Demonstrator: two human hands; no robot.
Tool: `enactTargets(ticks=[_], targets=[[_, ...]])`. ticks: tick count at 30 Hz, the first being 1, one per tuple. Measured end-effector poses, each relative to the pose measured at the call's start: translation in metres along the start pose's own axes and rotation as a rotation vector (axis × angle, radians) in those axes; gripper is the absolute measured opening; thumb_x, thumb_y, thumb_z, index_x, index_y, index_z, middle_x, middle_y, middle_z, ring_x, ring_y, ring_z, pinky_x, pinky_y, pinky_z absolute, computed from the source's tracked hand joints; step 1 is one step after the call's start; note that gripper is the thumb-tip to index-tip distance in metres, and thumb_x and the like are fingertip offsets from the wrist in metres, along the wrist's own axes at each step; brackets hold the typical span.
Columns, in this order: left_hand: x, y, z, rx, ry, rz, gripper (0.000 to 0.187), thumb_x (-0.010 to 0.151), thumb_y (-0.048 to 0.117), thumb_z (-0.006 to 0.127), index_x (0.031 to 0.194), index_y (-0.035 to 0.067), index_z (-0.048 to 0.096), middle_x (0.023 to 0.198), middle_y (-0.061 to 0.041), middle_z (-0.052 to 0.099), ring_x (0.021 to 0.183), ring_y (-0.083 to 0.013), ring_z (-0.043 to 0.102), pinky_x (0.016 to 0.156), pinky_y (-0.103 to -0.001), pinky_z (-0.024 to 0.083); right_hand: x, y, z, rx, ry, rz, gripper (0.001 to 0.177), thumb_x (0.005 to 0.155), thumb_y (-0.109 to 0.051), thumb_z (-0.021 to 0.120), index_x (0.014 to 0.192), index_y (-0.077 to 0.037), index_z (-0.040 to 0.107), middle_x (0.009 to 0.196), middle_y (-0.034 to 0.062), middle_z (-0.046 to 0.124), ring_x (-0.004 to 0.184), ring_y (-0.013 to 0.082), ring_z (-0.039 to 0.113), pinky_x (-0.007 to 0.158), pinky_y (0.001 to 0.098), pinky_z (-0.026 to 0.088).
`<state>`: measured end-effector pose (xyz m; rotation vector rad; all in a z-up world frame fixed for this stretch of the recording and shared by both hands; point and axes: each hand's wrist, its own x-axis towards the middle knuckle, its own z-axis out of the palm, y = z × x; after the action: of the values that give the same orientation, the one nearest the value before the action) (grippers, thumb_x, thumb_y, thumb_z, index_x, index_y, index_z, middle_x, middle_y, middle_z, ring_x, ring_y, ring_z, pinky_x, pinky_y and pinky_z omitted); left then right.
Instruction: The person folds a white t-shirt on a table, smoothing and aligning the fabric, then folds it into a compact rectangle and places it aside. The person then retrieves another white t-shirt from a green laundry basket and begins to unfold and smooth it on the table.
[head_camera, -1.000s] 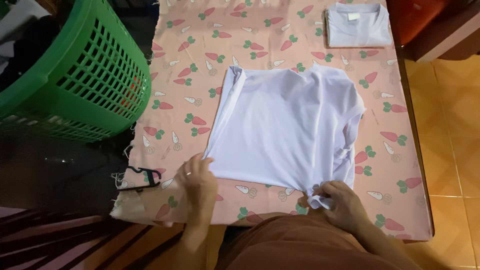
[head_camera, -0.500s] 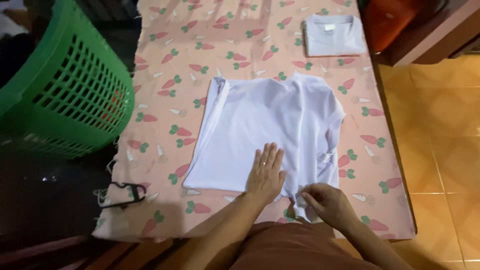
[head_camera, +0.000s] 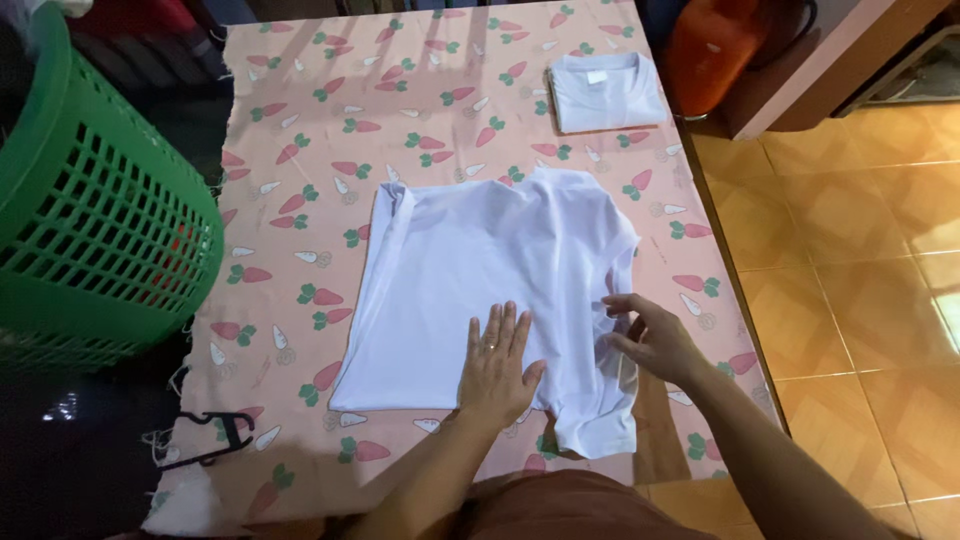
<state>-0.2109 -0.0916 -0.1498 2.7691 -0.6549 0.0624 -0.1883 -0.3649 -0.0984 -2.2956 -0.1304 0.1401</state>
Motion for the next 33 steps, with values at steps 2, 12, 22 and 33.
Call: enactTargets(ticks=[2, 12, 22, 33], targets=[[-0.001, 0.001, 0.000, 0.002, -0.052, -0.021, 0.076, 0.101, 0.052, 0.040, 0.159, 0.006, 0.022, 0.166, -0.019, 0.017, 0.154, -0.0341, 0.013, 0.123, -0.056, 0.006, 0.006, 0.005, -0.006, -0.047, -0.086, 0.042, 0.046, 0.079, -0.019, 0.081, 0.123, -0.012, 0.068, 0.094, 0.0044, 0.071, 0.074, 0.0147, 0.067, 0.071, 0.0310, 0.057], [0.000, 0.000, 0.005, 0.047, 0.030, -0.001, 0.076, 0.099, 0.054, 0.041, 0.157, 0.008, 0.025, 0.164, -0.019, 0.020, 0.152, -0.0339, 0.016, 0.121, -0.055, 0.009, 0.018, 0.041, -0.045, -0.051, -0.170, 0.158, 0.024, 0.097, -0.033, 0.067, 0.100, -0.010, 0.075, 0.077, 0.0067, 0.071, 0.073, 0.0185, 0.064, 0.070, 0.0352, 0.053], [0.001, 0.004, 0.006, 0.037, -0.024, -0.050, 0.073, 0.100, 0.053, 0.044, 0.158, 0.013, 0.026, 0.165, -0.016, 0.019, 0.153, -0.0320, 0.015, 0.123, -0.054, 0.007, 0.011, 0.046, -0.048, -0.278, -0.119, 0.229, 0.036, 0.090, -0.041, 0.074, 0.115, -0.016, 0.070, 0.086, 0.0044, 0.077, 0.081, 0.0159, 0.074, 0.077, 0.0350, 0.057], [0.009, 0.084, 0.002, -0.518, 0.086, 0.114, 0.031, 0.092, 0.031, 0.072, 0.115, 0.010, 0.070, 0.121, -0.011, 0.070, 0.116, -0.0289, 0.066, 0.101, -0.045, 0.052, -0.008, 0.066, -0.055, 0.086, -0.026, 0.072, 0.042, 0.082, -0.018, 0.080, 0.121, -0.010, 0.067, 0.103, 0.0028, 0.074, 0.086, 0.0133, 0.072, 0.081, 0.0307, 0.059]])
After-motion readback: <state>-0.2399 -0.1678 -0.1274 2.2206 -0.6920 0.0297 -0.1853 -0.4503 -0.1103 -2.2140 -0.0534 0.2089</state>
